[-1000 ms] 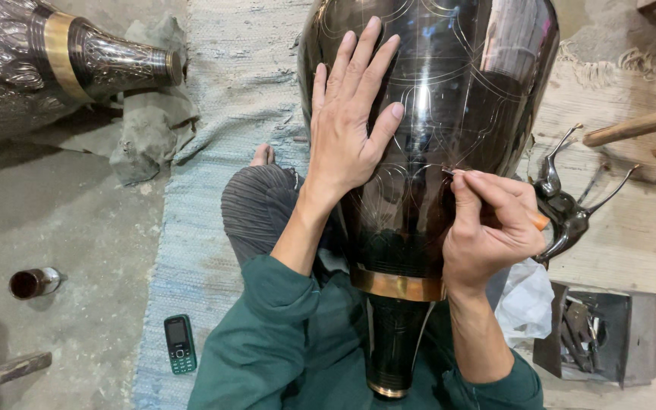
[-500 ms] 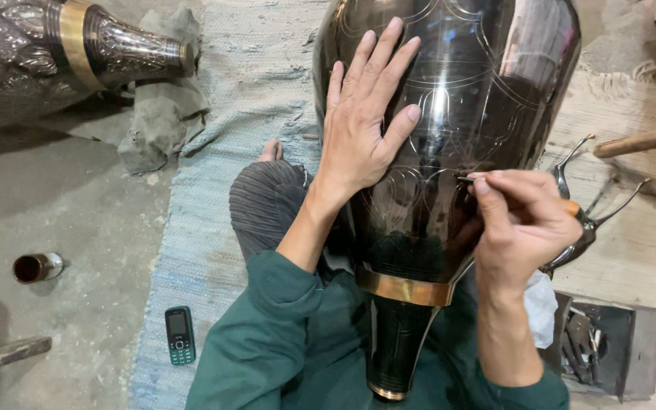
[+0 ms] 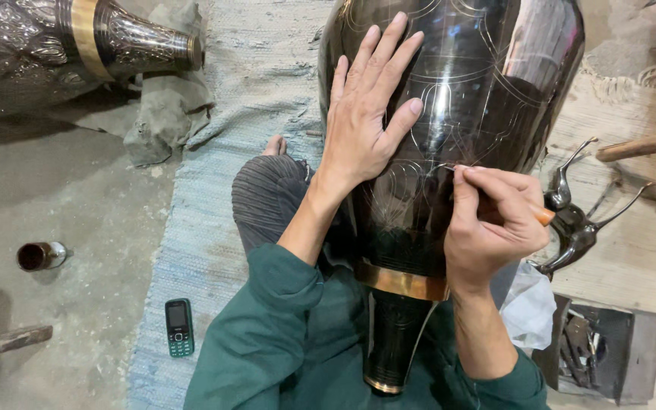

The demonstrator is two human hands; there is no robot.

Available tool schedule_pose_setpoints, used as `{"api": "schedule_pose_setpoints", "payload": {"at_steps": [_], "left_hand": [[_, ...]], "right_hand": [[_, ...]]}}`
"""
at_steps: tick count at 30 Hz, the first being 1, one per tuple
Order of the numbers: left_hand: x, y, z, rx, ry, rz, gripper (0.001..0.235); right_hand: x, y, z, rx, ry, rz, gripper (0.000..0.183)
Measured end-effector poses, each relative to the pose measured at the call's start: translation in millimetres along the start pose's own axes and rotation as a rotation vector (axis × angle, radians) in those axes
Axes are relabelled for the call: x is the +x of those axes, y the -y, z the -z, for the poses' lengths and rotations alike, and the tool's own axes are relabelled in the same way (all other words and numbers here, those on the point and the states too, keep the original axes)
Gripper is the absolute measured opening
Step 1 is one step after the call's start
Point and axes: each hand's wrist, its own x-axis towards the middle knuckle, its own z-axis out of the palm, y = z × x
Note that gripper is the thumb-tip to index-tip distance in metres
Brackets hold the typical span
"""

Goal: The person sits on the floor and uses a small hand tool to engrave intricate patterns onto the surface of a large dark metal vase. The person holds the vase steady with one hand while carefully carving lines with the other.

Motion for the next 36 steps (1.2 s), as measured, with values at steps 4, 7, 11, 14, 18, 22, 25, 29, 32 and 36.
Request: {"api": "schedule_pose_setpoints", "payload": {"at_steps": [4,7,11,14,18,22,25,29,32,36], "left_hand": [[-0.8,1.2,-1.5,0.006,-0.01,-0.001,0.058],[0.0,2.9,-4.5,0.026,-0.022,-0.013,0.057],[-1.1,4.1,-5.9,0.024,-0.017,-0.004,0.058],[-1.7,4.0,-5.1,0.024,-0.014,0.001,0.058],[-1.7,3.0,-5.2,0.028,-0.018,0.003,0.058],[-0.7,2.7,-5.4,0.028,-0.024,-0.001,0.058],[-0.8,3.5,-5.1,0.032,-0.023,-0.004,0.058],[-1.2,3.5,-5.2,0.029,-0.022,-0.008,0.057],[-1.9,3.6,-5.1,0.029,-0.02,0.001,0.057],[-0.7,4.5,-6.9,0.033,-0.037,-0.018,0.057]], "right_hand": [[0.1,2.0,-1.5,0.019,-0.001,-0.011,0.012],[0.0,1.2,-2.9,0.016,-0.014,-0.02,0.014],[-0.8,0.3,-2.6,0.007,-0.002,0.035,0.014],[0.2,1.2,-0.9,-0.016,0.037,0.075,0.013],[2.3,2.0,1.0,-0.012,0.079,0.101,0.013],[1.8,2.4,-1.3,0.003,0.036,0.056,0.014],[1.4,2.2,-1.6,-0.006,0.032,0.06,0.014],[4.0,0.5,2.9,0.013,0.104,0.101,0.015],[7.6,-1.8,5.6,0.023,0.142,0.117,0.015],[7.6,-3.1,4.9,0.022,0.132,0.136,0.014]]}}
